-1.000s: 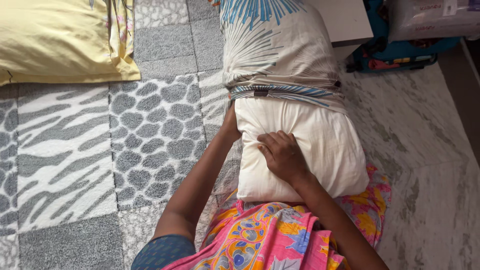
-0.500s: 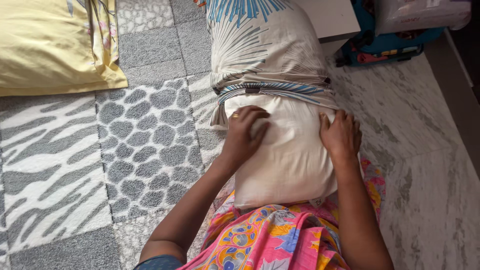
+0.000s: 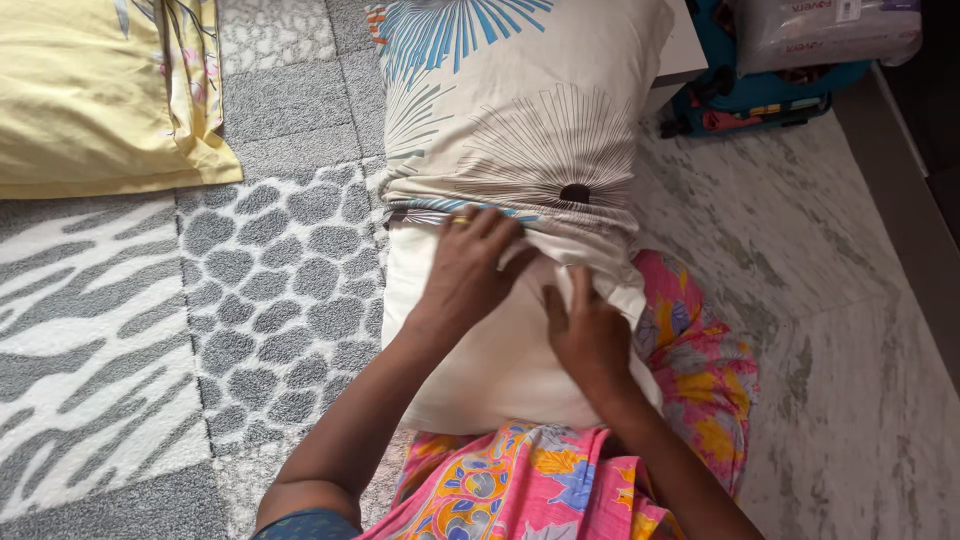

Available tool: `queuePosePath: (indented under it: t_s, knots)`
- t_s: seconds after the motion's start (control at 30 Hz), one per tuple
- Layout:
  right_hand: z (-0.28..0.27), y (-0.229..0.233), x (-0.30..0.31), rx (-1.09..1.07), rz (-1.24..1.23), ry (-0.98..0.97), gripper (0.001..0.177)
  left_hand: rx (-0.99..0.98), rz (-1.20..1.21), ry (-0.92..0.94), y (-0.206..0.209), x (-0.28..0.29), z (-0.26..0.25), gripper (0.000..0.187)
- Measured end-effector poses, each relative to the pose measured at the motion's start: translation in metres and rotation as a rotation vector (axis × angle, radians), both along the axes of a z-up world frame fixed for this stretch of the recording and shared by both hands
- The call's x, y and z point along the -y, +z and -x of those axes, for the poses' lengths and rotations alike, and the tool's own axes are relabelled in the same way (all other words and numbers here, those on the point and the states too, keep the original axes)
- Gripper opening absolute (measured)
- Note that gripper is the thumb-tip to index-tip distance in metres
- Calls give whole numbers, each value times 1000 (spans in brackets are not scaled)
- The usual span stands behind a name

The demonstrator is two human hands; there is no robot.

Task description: The person puts a patterned cover onto a pillow by hand, pulling the fabric over the pillow and tucking the ends inside.

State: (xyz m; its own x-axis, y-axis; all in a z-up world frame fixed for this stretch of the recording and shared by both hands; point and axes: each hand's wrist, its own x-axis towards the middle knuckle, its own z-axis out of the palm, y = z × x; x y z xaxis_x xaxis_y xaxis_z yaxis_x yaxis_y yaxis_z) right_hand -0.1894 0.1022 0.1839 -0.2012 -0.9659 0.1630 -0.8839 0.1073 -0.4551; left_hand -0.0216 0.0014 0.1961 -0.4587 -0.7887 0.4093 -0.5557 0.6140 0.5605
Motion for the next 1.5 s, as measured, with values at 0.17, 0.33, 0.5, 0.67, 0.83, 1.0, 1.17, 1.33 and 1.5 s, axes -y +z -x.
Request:
queuePosePath:
  t_s: [0.17,0.33,0.5,0.67,0.83,1.0,1.17,1.33,1.5]
  knots:
    - [0,1,5,-35,-139,-31,36,69,-14,-293,-20,18,44,22]
    - [18,-10,1,-67,-53,-29,33,171,45,-392,-48,55,92,33]
    - [18,-14,1,-19,-137,-65,33,235,24,-349,-66,95,131,35]
    - [27,-13,8,-45,-185,-96,35,373,-46,-195,-79,115,153,43]
    - [38,-20,-2,89,-116,-96,39,155,196,-223,-79,97,141,40]
    - [64,-51,-12,416,172,-98,26,-35,260,-516,-58,58,113,32]
    - [99,-67,-13,761,421,-358,20,132,120,-736,-47,11,107,36]
    - [129,-84,3,621,220,-219,21,212,150,-933,-36,12,111,33]
    - [128,-93,11,732,18,-170,40,34,130,-853,-47,0,115,27]
